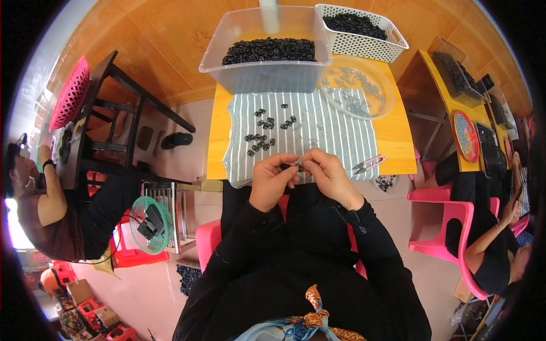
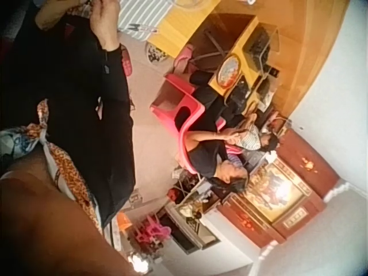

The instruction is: Manually assembling small black plastic components by hand at a workstation.

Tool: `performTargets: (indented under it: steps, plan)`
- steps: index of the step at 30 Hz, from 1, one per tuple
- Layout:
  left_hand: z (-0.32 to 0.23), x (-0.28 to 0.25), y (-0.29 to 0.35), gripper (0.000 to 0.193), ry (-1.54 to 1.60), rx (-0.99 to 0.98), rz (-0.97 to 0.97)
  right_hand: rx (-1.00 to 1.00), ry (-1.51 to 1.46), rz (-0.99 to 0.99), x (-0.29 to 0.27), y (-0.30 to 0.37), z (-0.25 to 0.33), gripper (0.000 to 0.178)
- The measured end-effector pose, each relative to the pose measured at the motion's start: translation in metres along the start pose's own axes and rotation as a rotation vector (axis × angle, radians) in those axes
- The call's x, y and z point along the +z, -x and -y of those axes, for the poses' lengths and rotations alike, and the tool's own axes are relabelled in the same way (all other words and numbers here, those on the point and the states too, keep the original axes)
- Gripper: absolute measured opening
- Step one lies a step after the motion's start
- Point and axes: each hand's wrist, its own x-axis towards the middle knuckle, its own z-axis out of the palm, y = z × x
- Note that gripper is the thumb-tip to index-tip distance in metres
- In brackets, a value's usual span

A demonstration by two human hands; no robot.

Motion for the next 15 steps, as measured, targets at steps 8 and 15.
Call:
performTargets:
  steps: [8, 15]
  plan:
    - [-0.0011, -0.001, 0.0007, 0.022, 0.001, -0.007, 0.001, 0.01, -0.013, 0.003, 0.0, 0.0007, -0.001, 0.004]
    - [0.002, -0.0026, 0.0017, 0.021, 0.025, -0.001, -0.005, 0.011, -0.003, 0.044, -0.0002, 0.0003, 0.0061, 0.004]
